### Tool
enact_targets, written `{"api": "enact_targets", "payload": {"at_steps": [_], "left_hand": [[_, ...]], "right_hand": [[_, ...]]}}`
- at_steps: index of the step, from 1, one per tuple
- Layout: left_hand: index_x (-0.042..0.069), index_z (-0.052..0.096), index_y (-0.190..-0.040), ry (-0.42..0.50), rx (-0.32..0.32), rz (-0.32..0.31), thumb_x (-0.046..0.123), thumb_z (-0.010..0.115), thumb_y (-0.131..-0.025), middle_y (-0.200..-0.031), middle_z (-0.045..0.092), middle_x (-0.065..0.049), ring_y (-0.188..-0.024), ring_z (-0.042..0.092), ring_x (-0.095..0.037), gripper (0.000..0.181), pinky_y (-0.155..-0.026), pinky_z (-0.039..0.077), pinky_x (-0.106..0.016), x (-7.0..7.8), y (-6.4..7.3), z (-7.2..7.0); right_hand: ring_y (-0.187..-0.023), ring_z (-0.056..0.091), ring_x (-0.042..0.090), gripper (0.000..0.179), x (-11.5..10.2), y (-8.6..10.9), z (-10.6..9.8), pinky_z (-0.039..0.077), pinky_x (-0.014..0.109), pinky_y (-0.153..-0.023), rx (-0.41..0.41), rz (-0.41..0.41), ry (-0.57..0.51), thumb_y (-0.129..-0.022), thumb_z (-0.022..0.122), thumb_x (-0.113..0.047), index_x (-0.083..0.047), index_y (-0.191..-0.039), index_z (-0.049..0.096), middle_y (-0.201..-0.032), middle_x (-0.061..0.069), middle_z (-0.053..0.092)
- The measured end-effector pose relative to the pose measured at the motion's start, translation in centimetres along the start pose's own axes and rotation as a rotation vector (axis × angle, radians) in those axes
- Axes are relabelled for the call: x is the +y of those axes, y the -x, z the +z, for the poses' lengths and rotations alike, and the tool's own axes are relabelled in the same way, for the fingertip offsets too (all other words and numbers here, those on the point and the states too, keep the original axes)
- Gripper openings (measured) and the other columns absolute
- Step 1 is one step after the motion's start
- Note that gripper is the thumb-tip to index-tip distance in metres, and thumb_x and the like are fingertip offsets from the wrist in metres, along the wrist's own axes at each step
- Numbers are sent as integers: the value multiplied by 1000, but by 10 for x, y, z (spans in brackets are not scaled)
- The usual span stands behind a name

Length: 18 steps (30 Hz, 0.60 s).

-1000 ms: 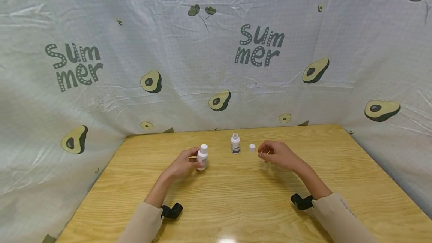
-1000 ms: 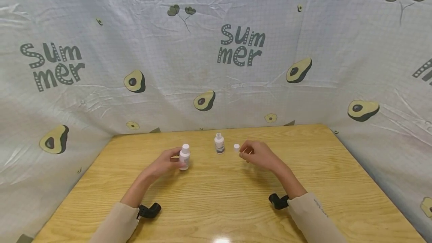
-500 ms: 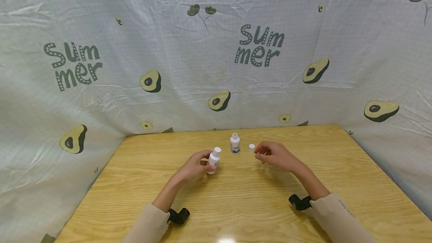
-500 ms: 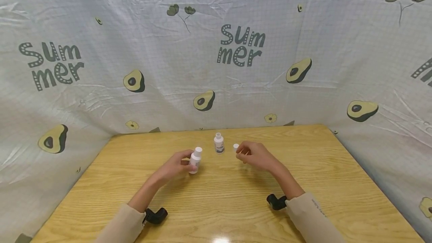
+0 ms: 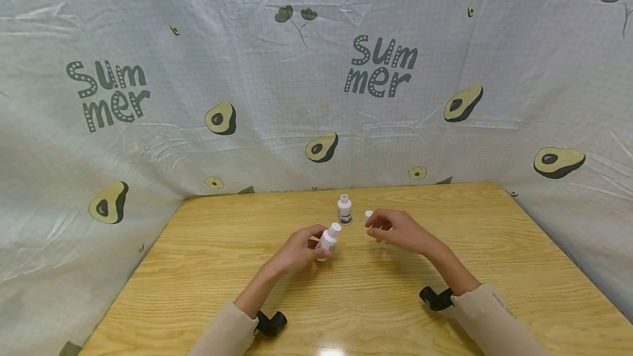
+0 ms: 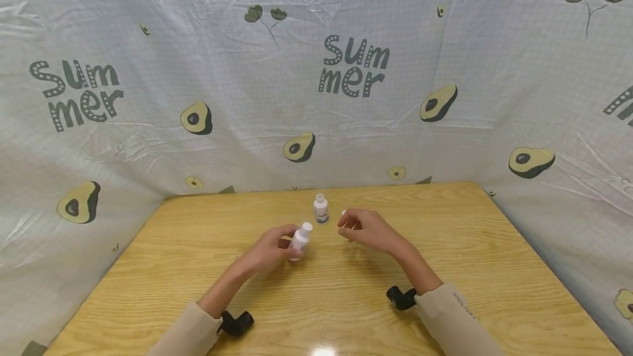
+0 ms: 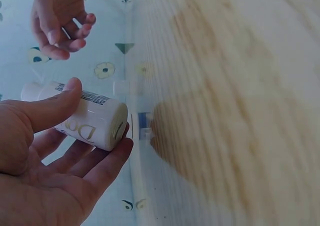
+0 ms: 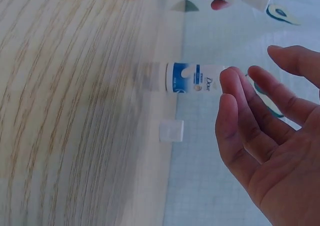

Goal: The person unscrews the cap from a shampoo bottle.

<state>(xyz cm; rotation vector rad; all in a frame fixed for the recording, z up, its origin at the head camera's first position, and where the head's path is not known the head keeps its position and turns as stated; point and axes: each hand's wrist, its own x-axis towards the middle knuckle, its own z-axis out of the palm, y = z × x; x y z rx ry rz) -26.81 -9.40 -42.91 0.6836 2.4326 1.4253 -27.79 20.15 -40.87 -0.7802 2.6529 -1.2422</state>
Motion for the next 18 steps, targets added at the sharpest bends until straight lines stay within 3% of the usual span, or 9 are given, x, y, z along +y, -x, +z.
{"api": "enact_targets", "payload": {"at_steps": [8,18], "left_hand": [[4,64,-130,-43,13,35,6,74,-94,-124,68,-17,-111,69,-32,37,-93,57,-47,1,-3,7],[5,66,-126,-54,20,12,5,77,-92,-123,68,-18,-110,70,-35,36,-93,58,-48,7,-3,12]], "right_hand": [[-84,71,20,30,-6,-1,6,58,30,-70,-10,-30,-43,-102,66,-22,2,-120,66,-102,10,71],[-85,65,11,30,-12,-3,12,55,26,-74,25,-95,-51,-98,72,-21,0,-119,67,-102,8,71]]}}
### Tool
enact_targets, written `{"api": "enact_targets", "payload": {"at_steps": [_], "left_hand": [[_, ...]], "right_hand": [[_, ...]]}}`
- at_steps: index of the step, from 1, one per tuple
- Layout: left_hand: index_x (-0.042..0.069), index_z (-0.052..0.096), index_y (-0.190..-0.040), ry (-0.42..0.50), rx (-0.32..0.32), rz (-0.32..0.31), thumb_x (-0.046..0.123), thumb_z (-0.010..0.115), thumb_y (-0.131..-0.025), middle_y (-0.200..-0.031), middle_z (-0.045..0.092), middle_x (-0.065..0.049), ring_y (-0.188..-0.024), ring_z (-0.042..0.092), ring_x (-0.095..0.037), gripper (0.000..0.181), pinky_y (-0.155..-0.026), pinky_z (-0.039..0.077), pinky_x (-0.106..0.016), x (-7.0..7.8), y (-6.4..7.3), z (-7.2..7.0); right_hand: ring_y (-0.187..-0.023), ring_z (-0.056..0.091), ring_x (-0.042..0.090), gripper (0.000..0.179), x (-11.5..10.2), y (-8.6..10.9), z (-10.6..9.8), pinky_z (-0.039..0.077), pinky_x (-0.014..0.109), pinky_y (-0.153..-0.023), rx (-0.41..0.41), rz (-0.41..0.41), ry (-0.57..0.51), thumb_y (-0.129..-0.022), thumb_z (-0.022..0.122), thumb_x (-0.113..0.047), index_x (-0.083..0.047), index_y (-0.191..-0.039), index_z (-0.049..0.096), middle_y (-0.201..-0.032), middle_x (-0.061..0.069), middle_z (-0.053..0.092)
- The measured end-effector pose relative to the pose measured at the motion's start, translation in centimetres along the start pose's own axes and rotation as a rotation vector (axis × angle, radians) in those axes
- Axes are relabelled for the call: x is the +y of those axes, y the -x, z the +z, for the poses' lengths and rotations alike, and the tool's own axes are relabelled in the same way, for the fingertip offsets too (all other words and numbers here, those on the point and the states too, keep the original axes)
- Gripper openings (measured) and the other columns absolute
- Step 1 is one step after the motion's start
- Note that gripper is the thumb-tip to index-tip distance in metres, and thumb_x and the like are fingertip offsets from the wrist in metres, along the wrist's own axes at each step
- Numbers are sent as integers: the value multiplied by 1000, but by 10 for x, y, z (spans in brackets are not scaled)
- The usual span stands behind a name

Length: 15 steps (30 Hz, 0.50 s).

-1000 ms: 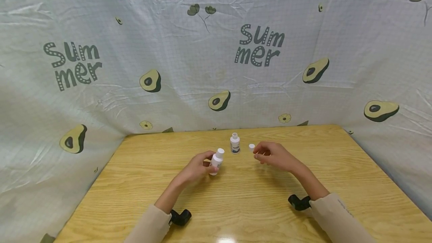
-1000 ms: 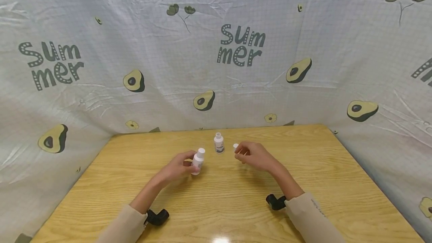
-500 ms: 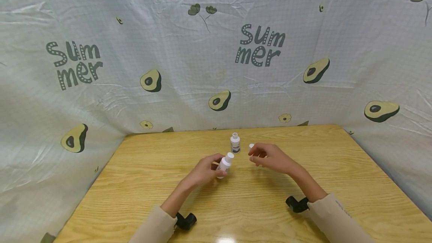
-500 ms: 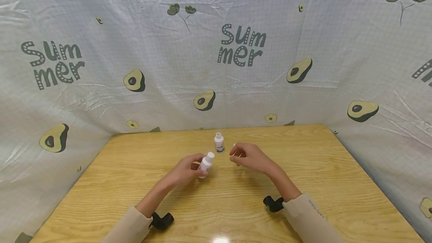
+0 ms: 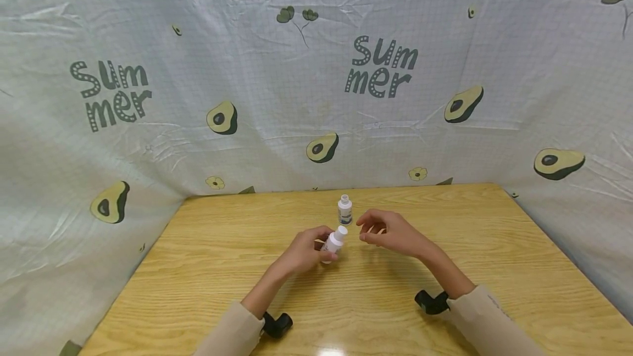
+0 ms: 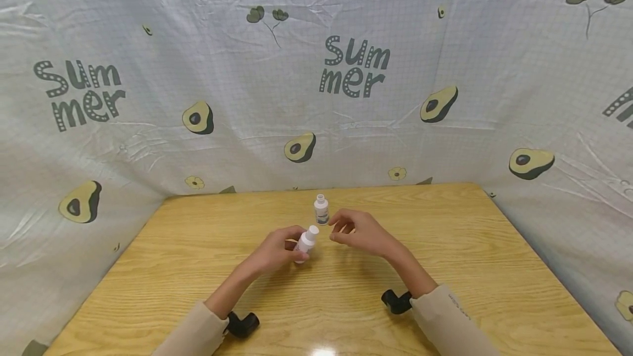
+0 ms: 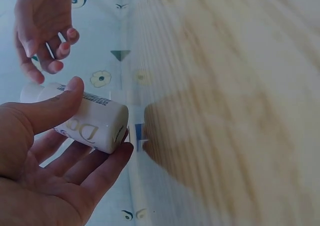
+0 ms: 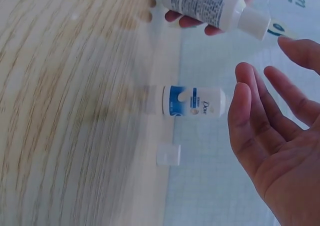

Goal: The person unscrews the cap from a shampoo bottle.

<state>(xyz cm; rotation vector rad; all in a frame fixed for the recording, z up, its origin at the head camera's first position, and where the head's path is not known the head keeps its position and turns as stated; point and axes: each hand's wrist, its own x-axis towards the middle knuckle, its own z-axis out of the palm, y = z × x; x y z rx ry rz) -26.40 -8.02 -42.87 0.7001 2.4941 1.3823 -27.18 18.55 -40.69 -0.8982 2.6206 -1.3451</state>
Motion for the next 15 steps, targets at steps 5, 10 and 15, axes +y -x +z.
{"api": "enact_targets", "payload": {"at_steps": [5,10,15], "left_hand": [[6,67,-121,-18,-6,2,6,80,-89,-119,69,-16,-106,72,-32,35,-92,58,-46,2,-4,5],[7,68,-118,-27,-2,-7,7,83,-86,-115,70,-14,-103,72,-30,35,-89,59,-44,3,-7,8],[8,69,-118,-58,0,-17,8,86,-84,-113,71,-13,-100,73,-29,38,-87,60,-43,3,-8,10]], "right_hand": [[-85,66,11,32,-1,-2,4,55,25,-75,7,16,2,-97,73,-22,-2,-121,67,-102,6,70],[-85,66,12,29,-2,-3,9,55,25,-75,-4,18,-7,-96,75,-24,-7,-118,69,-103,5,70],[-84,65,10,27,-2,-3,14,55,24,-75,-4,-1,2,-95,77,-24,-7,-114,71,-102,7,70]]}}
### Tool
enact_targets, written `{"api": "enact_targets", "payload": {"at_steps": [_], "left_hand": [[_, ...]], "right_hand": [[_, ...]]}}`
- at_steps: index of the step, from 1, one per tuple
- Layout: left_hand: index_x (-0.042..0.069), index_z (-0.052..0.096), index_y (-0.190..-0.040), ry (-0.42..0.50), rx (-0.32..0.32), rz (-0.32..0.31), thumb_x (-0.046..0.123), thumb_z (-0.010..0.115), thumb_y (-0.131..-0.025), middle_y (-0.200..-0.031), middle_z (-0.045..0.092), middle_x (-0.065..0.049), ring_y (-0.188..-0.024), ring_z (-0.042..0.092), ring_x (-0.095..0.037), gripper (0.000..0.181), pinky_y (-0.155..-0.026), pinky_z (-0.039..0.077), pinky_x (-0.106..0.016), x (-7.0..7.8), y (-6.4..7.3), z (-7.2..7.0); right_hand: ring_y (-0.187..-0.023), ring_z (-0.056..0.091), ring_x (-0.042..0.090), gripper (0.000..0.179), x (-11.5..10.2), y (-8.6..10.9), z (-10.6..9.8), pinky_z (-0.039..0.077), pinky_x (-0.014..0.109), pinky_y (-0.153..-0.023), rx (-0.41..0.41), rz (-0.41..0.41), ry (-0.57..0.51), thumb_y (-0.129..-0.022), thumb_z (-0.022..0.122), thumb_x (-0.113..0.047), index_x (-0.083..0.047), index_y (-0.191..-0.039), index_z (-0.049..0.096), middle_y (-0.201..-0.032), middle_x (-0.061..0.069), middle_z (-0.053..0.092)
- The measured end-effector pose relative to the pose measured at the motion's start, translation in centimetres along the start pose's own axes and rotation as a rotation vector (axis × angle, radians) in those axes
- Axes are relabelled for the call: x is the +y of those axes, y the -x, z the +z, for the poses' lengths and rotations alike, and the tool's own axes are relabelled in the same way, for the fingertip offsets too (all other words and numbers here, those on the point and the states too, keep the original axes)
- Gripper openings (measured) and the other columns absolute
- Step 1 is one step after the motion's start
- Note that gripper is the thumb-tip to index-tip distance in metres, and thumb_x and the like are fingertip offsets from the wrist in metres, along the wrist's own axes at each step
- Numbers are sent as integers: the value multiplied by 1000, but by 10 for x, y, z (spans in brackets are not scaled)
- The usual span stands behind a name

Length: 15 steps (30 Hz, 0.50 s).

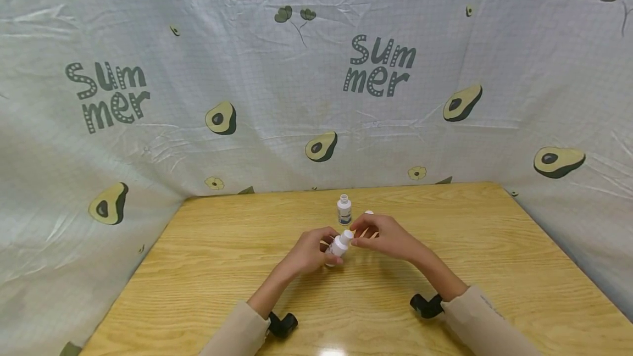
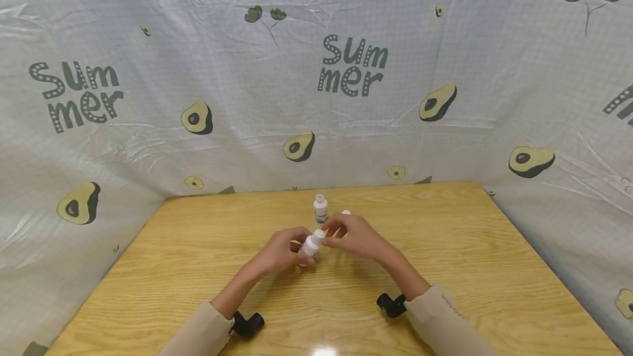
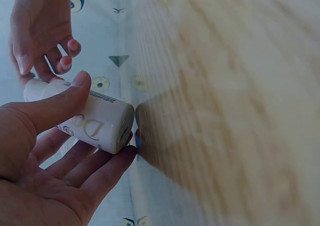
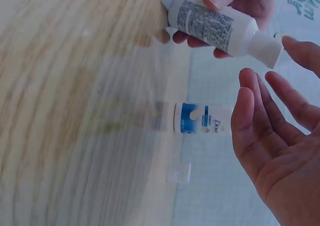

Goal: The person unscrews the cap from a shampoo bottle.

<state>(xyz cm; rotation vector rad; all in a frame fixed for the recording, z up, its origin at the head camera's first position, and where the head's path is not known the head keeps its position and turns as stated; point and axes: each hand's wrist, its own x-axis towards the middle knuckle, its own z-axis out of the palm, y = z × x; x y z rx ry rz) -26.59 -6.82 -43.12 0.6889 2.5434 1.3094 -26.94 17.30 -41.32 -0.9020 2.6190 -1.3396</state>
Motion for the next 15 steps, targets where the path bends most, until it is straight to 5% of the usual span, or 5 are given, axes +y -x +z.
{"api": "enact_targets", "payload": {"at_steps": [15], "left_hand": [[10,71,-121,-55,-6,-8,11,90,-80,-111,73,-13,-95,74,-26,46,-80,60,-39,5,0,2]], "right_hand": [[-84,63,10,24,-3,-1,9,54,24,-76,38,32,40,-93,79,-28,-8,-106,74,-95,3,71]]}}
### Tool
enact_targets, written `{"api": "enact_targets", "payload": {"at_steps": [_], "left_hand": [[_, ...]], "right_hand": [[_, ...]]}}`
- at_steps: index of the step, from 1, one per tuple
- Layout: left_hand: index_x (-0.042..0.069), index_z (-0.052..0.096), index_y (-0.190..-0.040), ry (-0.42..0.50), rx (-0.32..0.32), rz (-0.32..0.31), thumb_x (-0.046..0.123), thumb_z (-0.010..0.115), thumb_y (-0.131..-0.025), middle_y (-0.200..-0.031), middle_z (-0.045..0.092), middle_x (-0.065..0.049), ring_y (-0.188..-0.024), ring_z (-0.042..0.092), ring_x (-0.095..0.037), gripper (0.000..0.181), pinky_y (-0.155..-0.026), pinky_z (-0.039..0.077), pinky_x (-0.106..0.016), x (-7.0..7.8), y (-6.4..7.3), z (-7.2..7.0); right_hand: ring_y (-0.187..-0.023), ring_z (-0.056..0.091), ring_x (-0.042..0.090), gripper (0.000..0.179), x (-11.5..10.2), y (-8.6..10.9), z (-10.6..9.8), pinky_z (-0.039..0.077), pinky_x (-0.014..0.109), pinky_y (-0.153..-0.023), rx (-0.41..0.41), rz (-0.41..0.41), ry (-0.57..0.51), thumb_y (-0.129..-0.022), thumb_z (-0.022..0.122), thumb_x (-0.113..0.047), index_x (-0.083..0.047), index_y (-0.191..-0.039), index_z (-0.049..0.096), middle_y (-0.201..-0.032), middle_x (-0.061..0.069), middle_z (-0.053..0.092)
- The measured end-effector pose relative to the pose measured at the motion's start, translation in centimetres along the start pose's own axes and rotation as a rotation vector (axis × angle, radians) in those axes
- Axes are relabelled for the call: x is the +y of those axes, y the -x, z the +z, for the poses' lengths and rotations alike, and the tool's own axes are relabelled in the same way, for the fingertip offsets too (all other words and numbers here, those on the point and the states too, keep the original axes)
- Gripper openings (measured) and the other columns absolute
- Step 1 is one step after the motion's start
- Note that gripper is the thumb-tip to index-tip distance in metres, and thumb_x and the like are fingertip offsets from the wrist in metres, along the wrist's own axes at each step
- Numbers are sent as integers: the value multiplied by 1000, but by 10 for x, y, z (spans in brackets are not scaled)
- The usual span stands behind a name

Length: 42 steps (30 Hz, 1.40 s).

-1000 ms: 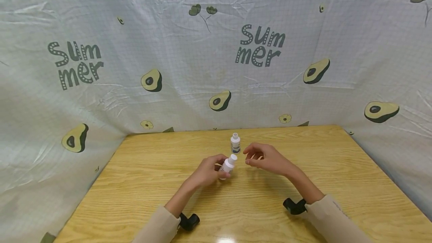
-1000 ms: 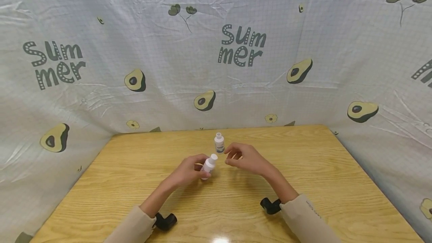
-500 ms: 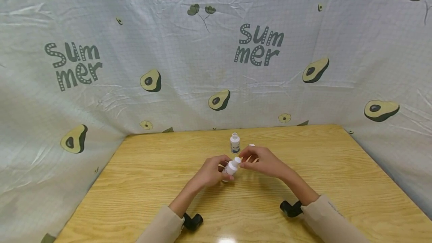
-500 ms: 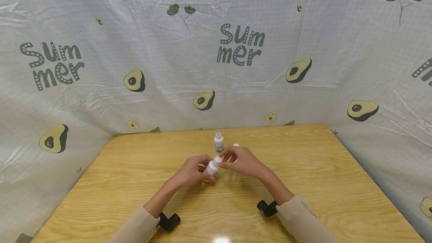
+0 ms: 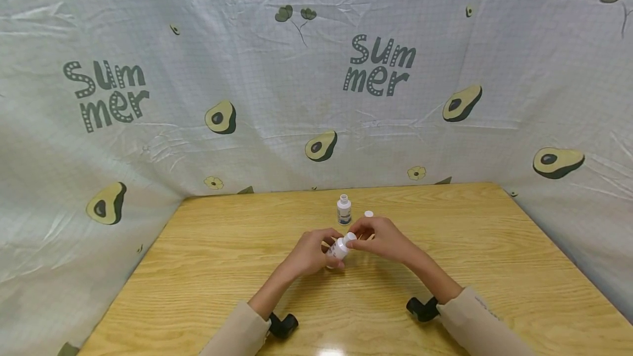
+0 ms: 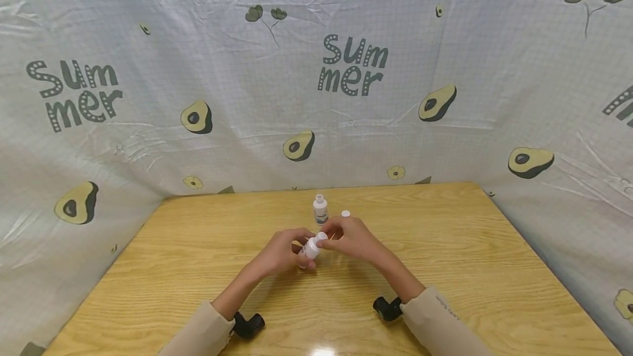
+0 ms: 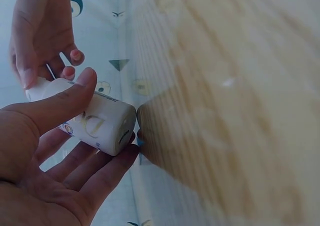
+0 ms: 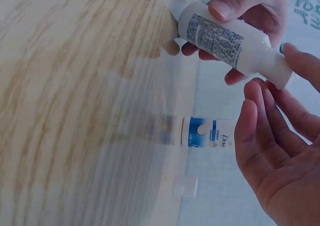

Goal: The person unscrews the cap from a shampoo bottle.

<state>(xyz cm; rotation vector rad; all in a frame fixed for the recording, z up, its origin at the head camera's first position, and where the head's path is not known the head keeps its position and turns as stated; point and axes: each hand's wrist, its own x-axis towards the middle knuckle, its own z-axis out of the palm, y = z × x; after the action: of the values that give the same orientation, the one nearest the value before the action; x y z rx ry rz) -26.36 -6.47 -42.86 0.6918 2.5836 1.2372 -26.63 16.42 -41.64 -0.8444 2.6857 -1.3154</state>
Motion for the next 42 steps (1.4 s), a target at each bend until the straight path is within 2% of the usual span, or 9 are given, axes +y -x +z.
{"api": "enact_targets", "payload": {"at_steps": [6,10,14,19,23,37,42], "left_hand": [[11,73,-119,1,-6,27,10,88,-82,-109,73,-8,-94,72,-21,40,-78,59,-33,0,0,1],[10,73,-120,8,-15,54,9,86,-85,-112,74,-10,-97,73,-22,37,-80,60,-33,-1,1,1],[9,72,-121,-20,-22,82,10,84,-87,-111,75,-11,-95,72,-19,36,-79,58,-32,-2,0,2],[9,71,-119,-64,-30,97,12,83,-87,-106,75,-6,-88,65,-12,34,-76,52,-29,-2,0,0],[9,71,-120,-73,-43,99,13,83,-88,-105,73,-4,-87,60,-12,34,-76,50,-28,-3,-1,0],[8,70,-122,-48,-50,82,12,82,-89,-106,74,-6,-87,62,-13,35,-77,51,-29,-1,0,-1],[9,70,-120,-52,-55,86,12,82,-88,-104,75,-5,-85,62,-11,34,-75,50,-28,-2,-1,0]], "right_hand": [[-83,64,10,21,-1,-1,1,54,23,-75,19,10,22,-93,79,-26,-7,-102,76,-93,2,73],[-80,64,9,20,0,-1,2,54,23,-72,28,-6,21,-92,79,-24,-7,-102,77,-94,4,75],[-79,64,8,20,0,-1,2,54,22,-71,26,-23,5,-92,80,-23,-6,-102,77,-95,6,76],[-81,66,6,19,0,-2,1,56,22,-73,26,-49,-1,-92,80,-20,-5,-103,77,-97,7,77],[-83,68,7,18,-1,-2,0,57,22,-74,18,-63,-5,-91,80,-17,-4,-104,77,-98,8,77],[-93,70,10,20,2,-4,-4,57,21,-81,-32,-87,-41,-94,76,-11,-2,-111,76,-107,13,77],[-92,69,10,27,1,-3,-4,57,22,-80,-35,-56,-39,-94,77,-16,-1,-116,74,-106,10,76]]}}
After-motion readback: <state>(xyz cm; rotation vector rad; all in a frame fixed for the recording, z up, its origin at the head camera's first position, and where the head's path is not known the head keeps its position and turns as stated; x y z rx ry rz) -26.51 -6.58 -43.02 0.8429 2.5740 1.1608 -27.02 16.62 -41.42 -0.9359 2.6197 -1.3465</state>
